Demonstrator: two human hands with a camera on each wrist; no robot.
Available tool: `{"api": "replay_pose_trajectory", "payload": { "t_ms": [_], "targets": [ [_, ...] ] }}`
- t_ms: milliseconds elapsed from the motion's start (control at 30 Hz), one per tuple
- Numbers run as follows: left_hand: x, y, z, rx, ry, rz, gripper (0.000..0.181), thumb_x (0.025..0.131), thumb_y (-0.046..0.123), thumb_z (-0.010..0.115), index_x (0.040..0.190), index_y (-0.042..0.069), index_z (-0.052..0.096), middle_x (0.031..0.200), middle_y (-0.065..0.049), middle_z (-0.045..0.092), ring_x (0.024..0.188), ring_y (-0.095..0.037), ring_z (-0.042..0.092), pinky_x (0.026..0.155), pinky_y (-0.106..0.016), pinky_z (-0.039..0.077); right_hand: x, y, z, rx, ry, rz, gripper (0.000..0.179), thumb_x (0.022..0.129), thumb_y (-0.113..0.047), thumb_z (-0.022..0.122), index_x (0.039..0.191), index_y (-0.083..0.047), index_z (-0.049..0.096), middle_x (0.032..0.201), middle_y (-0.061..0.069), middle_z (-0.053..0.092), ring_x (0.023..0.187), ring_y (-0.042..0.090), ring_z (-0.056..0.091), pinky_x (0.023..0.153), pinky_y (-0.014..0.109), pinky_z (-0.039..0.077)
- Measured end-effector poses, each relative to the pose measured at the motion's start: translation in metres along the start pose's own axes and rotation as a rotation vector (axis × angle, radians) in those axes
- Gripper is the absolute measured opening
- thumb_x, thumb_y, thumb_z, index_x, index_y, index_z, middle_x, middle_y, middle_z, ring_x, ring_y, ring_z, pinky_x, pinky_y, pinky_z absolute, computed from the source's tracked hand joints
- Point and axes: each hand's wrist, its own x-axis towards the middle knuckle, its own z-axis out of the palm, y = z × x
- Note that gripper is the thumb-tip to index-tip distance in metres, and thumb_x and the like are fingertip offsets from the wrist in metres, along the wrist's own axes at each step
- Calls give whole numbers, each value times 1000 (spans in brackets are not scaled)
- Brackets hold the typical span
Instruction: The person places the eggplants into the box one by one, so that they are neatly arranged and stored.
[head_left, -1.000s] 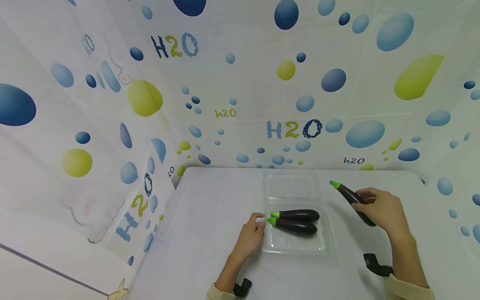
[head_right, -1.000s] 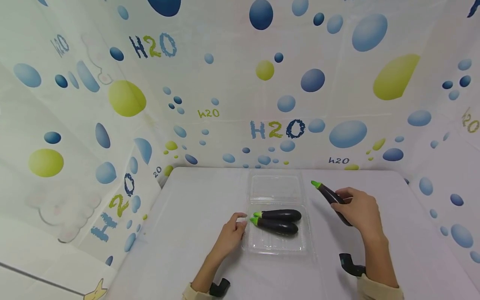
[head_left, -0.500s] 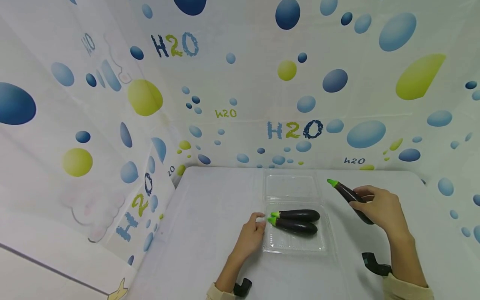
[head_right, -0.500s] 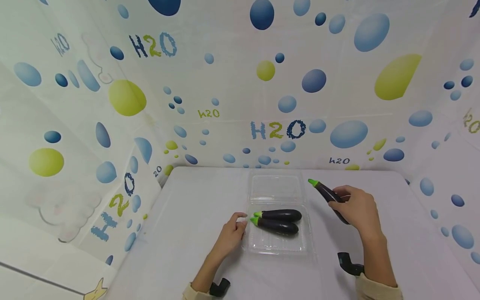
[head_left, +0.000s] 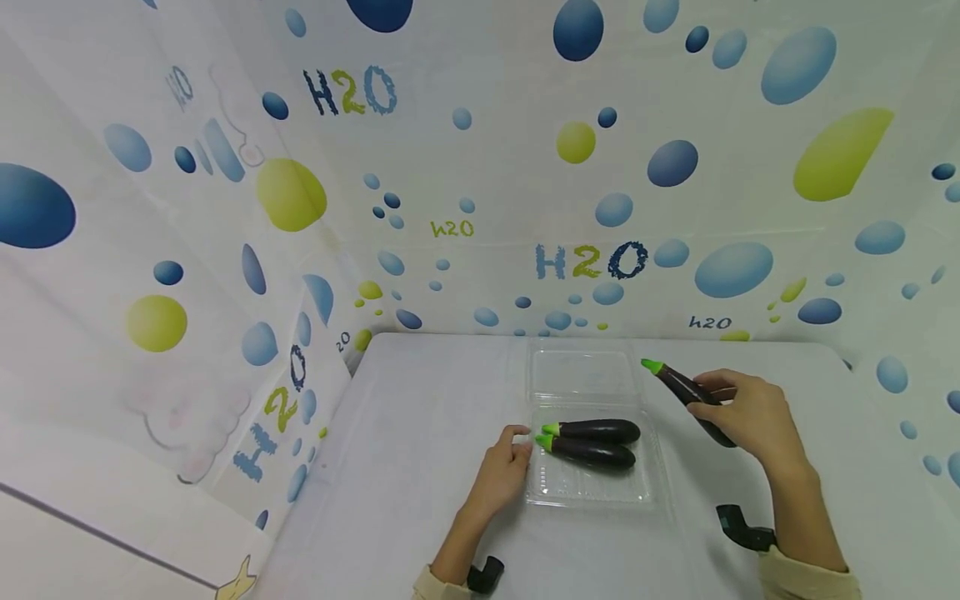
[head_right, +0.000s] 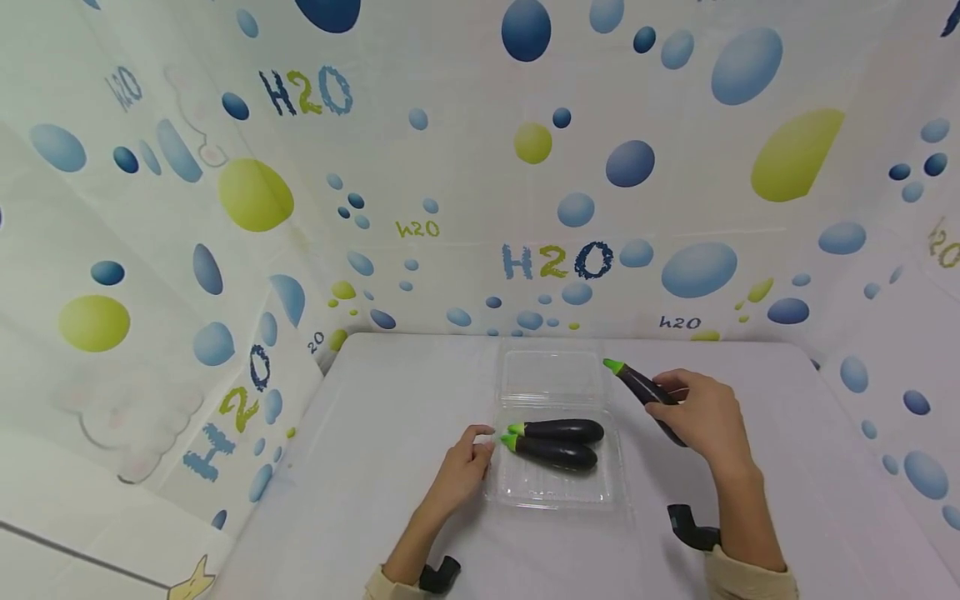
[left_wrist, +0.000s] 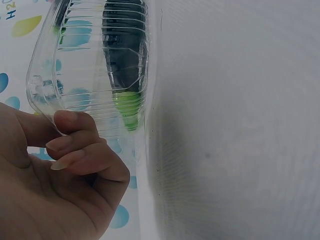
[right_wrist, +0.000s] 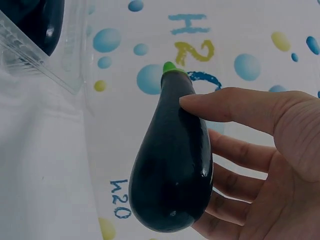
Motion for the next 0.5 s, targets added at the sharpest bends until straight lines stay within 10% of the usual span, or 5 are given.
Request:
{"api": "replay_pose_trajectory", "payload": {
  "t_ms": [500],
  "targets": [
    [1, 1, 1, -20, -2, 9, 33, 109, 19, 52, 137, 3, 56, 78, -6, 67, 62, -8, 51, 58, -26, 42, 6, -11, -2, -44, -59, -47, 46, 86, -26, 85, 122, -1, 72, 108, 22, 75, 96, 38, 68, 69, 38, 53]
  ]
}}
